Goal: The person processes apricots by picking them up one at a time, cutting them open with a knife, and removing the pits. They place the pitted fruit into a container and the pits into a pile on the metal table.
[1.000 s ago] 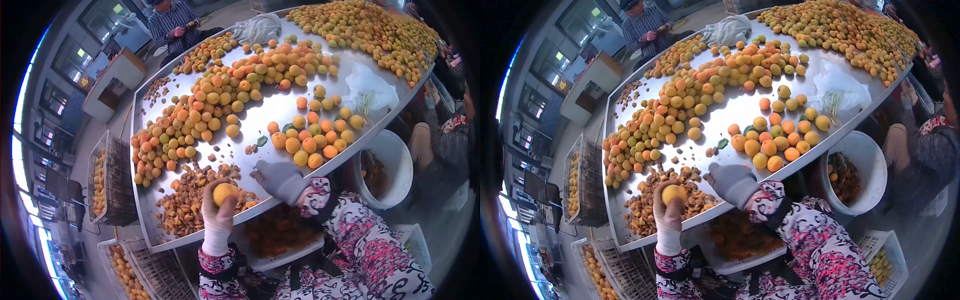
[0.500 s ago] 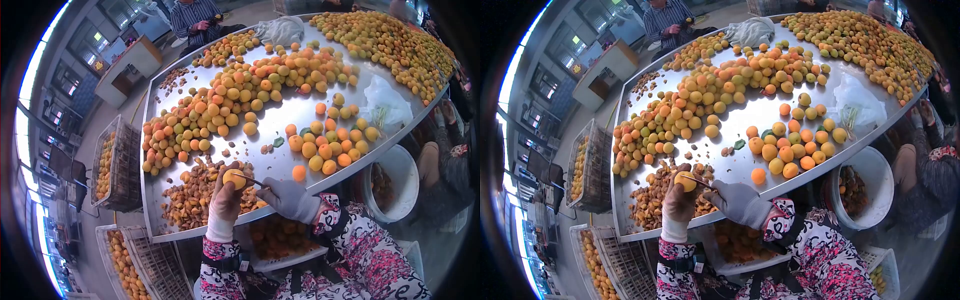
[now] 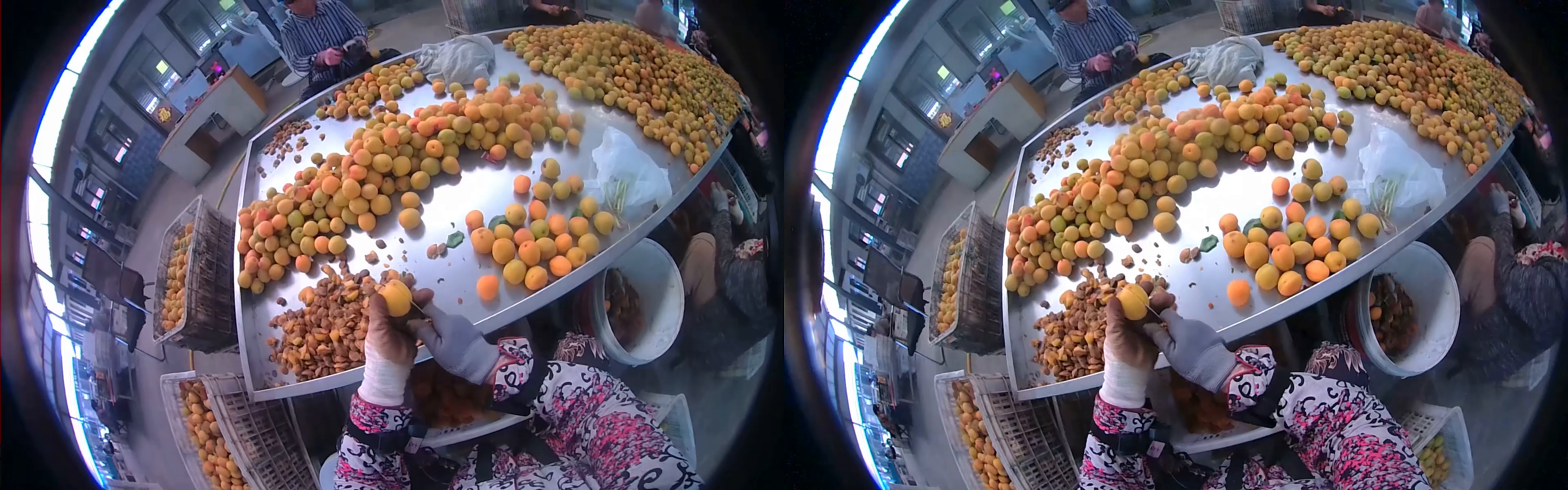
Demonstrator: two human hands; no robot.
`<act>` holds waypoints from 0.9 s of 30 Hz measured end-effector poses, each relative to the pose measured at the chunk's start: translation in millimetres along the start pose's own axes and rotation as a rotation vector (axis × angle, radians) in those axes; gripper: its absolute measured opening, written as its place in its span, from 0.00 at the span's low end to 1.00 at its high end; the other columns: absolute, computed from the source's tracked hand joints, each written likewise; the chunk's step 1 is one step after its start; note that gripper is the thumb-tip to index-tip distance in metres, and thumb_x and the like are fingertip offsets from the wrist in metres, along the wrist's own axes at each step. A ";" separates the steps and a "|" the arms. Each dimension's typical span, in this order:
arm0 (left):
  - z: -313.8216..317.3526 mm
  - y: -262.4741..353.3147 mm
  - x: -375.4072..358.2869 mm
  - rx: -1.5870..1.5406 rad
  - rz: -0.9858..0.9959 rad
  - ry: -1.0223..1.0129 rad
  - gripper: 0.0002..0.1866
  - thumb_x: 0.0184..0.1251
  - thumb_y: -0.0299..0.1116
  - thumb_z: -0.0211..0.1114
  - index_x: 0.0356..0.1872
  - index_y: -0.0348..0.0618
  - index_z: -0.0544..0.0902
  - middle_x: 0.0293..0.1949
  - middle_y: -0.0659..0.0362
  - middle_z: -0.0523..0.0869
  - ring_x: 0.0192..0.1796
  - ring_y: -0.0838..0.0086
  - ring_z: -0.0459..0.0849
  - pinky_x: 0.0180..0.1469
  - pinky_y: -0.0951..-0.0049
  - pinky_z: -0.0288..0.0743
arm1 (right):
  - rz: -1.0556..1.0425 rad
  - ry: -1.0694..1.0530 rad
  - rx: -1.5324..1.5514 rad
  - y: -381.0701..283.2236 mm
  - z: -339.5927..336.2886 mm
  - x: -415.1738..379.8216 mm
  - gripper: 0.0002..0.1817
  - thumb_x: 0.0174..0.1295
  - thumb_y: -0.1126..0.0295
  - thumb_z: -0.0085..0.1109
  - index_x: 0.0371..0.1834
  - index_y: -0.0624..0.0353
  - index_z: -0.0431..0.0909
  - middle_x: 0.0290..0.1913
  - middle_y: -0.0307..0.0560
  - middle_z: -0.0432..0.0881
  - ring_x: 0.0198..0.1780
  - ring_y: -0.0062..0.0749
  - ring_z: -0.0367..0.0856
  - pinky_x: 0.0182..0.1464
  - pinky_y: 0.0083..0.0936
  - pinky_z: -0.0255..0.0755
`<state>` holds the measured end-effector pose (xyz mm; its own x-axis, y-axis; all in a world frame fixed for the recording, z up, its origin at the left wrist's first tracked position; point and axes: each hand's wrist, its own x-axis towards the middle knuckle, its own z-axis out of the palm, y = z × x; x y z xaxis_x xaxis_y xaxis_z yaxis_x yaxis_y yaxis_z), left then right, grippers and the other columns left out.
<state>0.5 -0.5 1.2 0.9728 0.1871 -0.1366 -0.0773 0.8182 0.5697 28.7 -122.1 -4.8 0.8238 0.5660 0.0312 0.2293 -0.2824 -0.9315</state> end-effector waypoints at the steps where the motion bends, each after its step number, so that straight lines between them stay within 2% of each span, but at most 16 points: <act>1: -3.5 6.0 0.1 0.230 0.085 0.010 0.28 0.62 0.49 0.58 0.55 0.36 0.68 0.44 0.50 0.78 0.49 0.63 0.76 0.57 0.65 0.67 | -0.003 0.000 -0.002 -1.0 -4.4 1.3 0.17 0.64 0.58 0.48 0.46 0.61 0.70 0.29 0.60 0.79 0.33 0.57 0.77 0.33 0.40 0.71; 2: 1.1 10.8 -1.2 0.459 0.169 0.024 0.29 0.63 0.46 0.58 0.58 0.36 0.65 0.46 0.51 0.78 0.50 0.64 0.76 0.56 0.68 0.67 | 0.004 -0.048 -0.039 -7.0 -12.9 3.6 0.17 0.64 0.58 0.48 0.46 0.61 0.70 0.28 0.60 0.79 0.33 0.57 0.78 0.33 0.40 0.71; 3: 8.8 13.9 -5.5 0.567 0.223 0.028 0.27 0.63 0.39 0.59 0.58 0.36 0.64 0.48 0.52 0.77 0.52 0.67 0.75 0.57 0.70 0.67 | 0.011 -0.097 -0.077 -11.1 -18.4 5.0 0.17 0.64 0.58 0.47 0.46 0.61 0.70 0.28 0.60 0.79 0.33 0.57 0.78 0.33 0.40 0.71; 6: 19.9 21.4 -9.8 0.574 0.192 0.022 0.24 0.62 0.35 0.59 0.57 0.37 0.65 0.47 0.53 0.77 0.51 0.68 0.76 0.56 0.71 0.67 | -0.044 -0.073 -0.059 -12.9 -19.9 3.2 0.18 0.64 0.57 0.47 0.45 0.61 0.70 0.28 0.59 0.79 0.32 0.55 0.78 0.33 0.40 0.71; 7: 15.7 8.5 -4.8 0.460 0.256 0.037 0.22 0.62 0.38 0.60 0.54 0.37 0.68 0.43 0.53 0.79 0.46 0.68 0.78 0.52 0.72 0.70 | -0.042 -0.073 -0.056 -8.5 -14.6 2.0 0.18 0.64 0.57 0.47 0.45 0.61 0.70 0.28 0.59 0.79 0.32 0.55 0.78 0.33 0.40 0.71; 8: 7.8 -3.1 -0.3 0.205 0.121 0.035 0.22 0.63 0.43 0.60 0.50 0.38 0.70 0.39 0.52 0.81 0.41 0.68 0.79 0.46 0.72 0.73 | -0.047 -0.024 -0.019 -1.3 -5.8 0.8 0.18 0.64 0.56 0.47 0.45 0.61 0.70 0.27 0.59 0.78 0.32 0.55 0.78 0.32 0.40 0.71; 10: 13.0 -14.9 -0.4 0.086 0.094 0.105 0.26 0.60 0.48 0.62 0.48 0.37 0.70 0.38 0.50 0.81 0.41 0.66 0.79 0.49 0.68 0.73 | -0.056 0.023 0.015 0.5 -2.8 1.0 0.18 0.64 0.56 0.47 0.45 0.60 0.71 0.26 0.59 0.78 0.32 0.55 0.78 0.32 0.40 0.70; 14: 4.1 -10.5 2.2 0.072 0.054 0.109 0.27 0.60 0.49 0.62 0.50 0.37 0.70 0.41 0.50 0.81 0.45 0.65 0.79 0.52 0.67 0.71 | 0.032 -0.031 -0.108 -8.4 -15.6 3.8 0.18 0.64 0.56 0.47 0.44 0.60 0.72 0.26 0.59 0.78 0.31 0.55 0.78 0.31 0.41 0.70; 16: 5.1 0.6 0.4 0.337 0.117 0.074 0.25 0.63 0.43 0.59 0.56 0.39 0.67 0.43 0.54 0.78 0.48 0.70 0.77 0.50 0.73 0.71 | 0.046 -0.052 -0.111 -7.3 -20.3 7.7 0.18 0.64 0.56 0.47 0.43 0.61 0.72 0.27 0.59 0.78 0.31 0.55 0.78 0.31 0.41 0.70; 17: 11.1 6.4 -2.4 0.497 0.117 0.069 0.27 0.63 0.39 0.59 0.59 0.39 0.64 0.47 0.56 0.76 0.52 0.71 0.75 0.53 0.75 0.70 | -0.004 -0.049 -0.103 -5.8 -21.4 9.8 0.18 0.64 0.56 0.47 0.43 0.61 0.72 0.27 0.60 0.78 0.32 0.55 0.78 0.31 0.41 0.70; 18: 13.9 8.2 -4.6 0.498 0.115 0.070 0.27 0.63 0.39 0.59 0.59 0.39 0.64 0.47 0.56 0.76 0.52 0.71 0.75 0.53 0.75 0.70 | -0.056 -0.046 -0.096 -6.5 -22.0 10.9 0.18 0.64 0.55 0.47 0.42 0.61 0.73 0.27 0.60 0.78 0.32 0.55 0.78 0.31 0.41 0.70; 21: 18.3 6.5 -5.7 0.623 0.186 0.021 0.27 0.62 0.34 0.58 0.60 0.38 0.62 0.48 0.55 0.75 0.51 0.72 0.76 0.52 0.75 0.70 | -0.034 0.002 0.036 -13.1 -17.9 6.4 0.17 0.64 0.56 0.47 0.43 0.60 0.72 0.27 0.60 0.78 0.32 0.56 0.78 0.32 0.41 0.71; 24: 24.6 -12.4 -6.5 0.294 0.082 0.196 0.28 0.61 0.53 0.59 0.51 0.38 0.70 0.42 0.55 0.80 0.44 0.67 0.78 0.54 0.67 0.70 | 0.025 0.007 -0.066 -4.4 4.1 1.3 0.16 0.64 0.58 0.47 0.44 0.60 0.71 0.28 0.59 0.79 0.32 0.56 0.78 0.33 0.42 0.71; 25: 27.7 -17.0 -5.0 0.235 0.119 0.237 0.28 0.62 0.57 0.56 0.46 0.39 0.72 0.41 0.55 0.80 0.41 0.69 0.78 0.49 0.68 0.72 | 0.046 0.002 -0.088 -1.4 5.3 1.0 0.15 0.64 0.59 0.47 0.45 0.60 0.70 0.28 0.58 0.79 0.32 0.56 0.78 0.33 0.42 0.71; 27: 25.3 -13.8 -3.6 0.215 0.084 0.196 0.27 0.63 0.55 0.56 0.47 0.38 0.72 0.41 0.56 0.80 0.41 0.69 0.78 0.49 0.69 0.72 | 0.001 0.022 -0.093 -1.3 -0.2 2.1 0.15 0.64 0.59 0.47 0.44 0.60 0.70 0.28 0.58 0.79 0.32 0.56 0.78 0.33 0.42 0.71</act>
<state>3.7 -26.2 14.4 0.9024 0.3682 -0.2238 -0.0875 0.6652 0.7416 30.3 -120.7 -3.4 0.8350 0.5489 0.0387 0.2747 -0.3547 -0.8937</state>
